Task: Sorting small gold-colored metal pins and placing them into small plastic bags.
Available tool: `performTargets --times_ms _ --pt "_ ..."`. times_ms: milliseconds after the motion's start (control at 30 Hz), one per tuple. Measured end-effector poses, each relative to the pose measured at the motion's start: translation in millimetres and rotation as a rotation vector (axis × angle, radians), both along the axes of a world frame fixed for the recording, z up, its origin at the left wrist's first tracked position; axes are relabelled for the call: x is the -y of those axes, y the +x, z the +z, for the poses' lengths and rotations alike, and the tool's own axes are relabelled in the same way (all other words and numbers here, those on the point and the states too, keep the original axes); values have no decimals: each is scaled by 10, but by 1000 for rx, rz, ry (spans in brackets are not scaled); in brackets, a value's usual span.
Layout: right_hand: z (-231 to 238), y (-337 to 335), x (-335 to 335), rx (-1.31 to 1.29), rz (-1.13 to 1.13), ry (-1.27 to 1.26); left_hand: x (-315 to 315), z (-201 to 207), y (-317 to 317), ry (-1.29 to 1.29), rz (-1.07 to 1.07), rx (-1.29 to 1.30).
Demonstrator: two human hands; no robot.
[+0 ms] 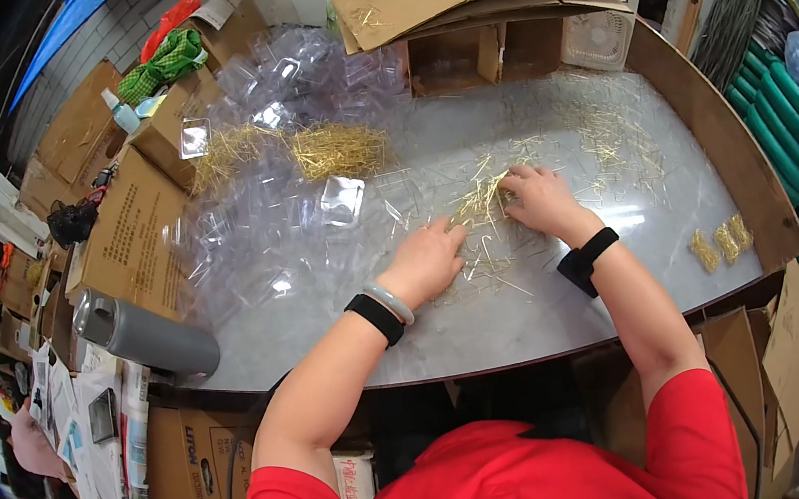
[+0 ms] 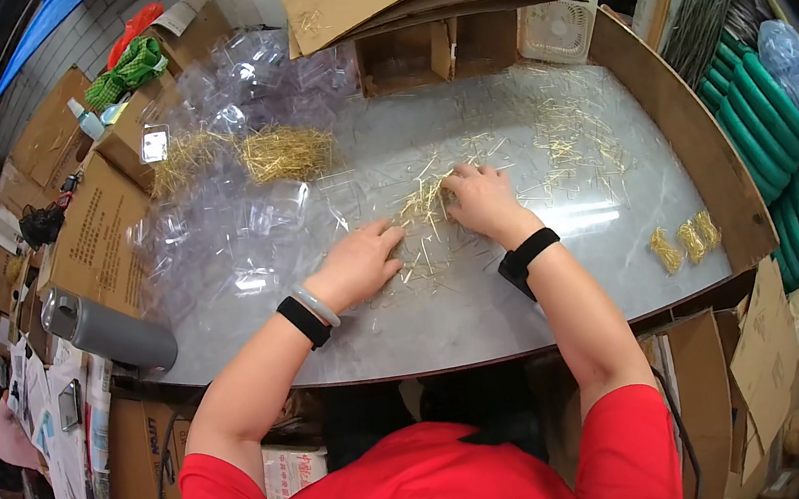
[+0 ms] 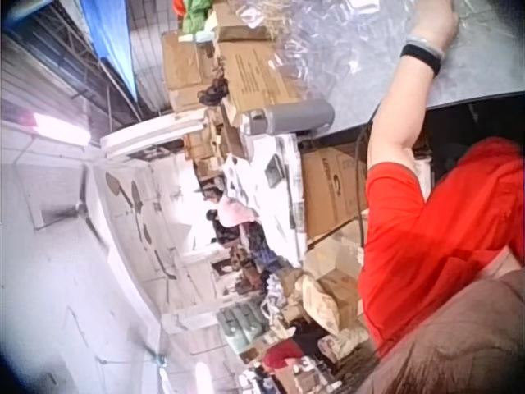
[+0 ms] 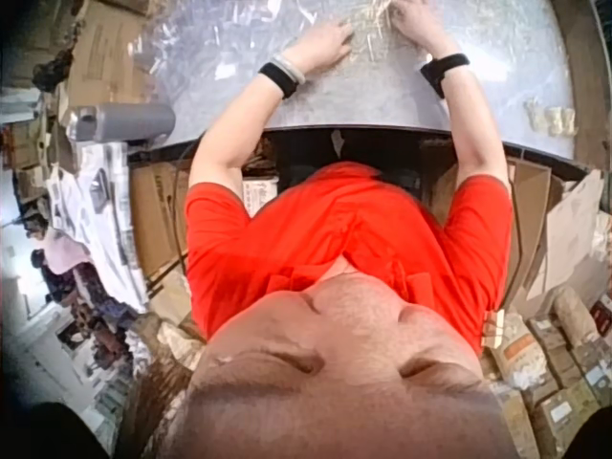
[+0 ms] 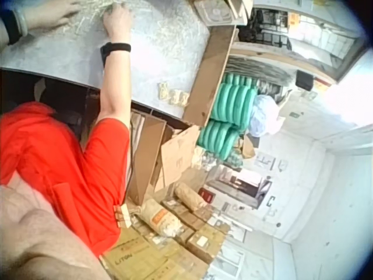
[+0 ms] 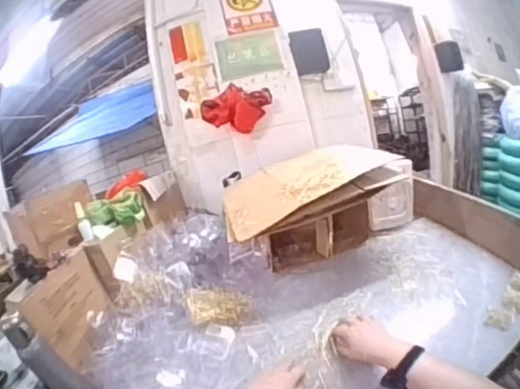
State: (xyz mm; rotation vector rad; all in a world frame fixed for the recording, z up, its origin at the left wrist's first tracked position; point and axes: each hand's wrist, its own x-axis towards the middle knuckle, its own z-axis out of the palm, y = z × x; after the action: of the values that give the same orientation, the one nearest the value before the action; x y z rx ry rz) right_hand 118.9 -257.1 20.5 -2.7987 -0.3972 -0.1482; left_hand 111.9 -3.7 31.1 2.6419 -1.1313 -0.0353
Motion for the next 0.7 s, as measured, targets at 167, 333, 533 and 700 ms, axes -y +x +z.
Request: performTargets --times_ms 167,333,533,700 --pt "-33 79 -27 161 -298 -243 -66 -81 6 58 -25 22" --pt "-132 27 9 323 -34 -190 -79 -51 -48 23 -28 25" --pt "0 -22 -7 34 288 -16 -73 -143 -28 -48 -31 49" --pt "188 25 -60 -128 189 -58 -50 -142 -96 -44 -15 33"
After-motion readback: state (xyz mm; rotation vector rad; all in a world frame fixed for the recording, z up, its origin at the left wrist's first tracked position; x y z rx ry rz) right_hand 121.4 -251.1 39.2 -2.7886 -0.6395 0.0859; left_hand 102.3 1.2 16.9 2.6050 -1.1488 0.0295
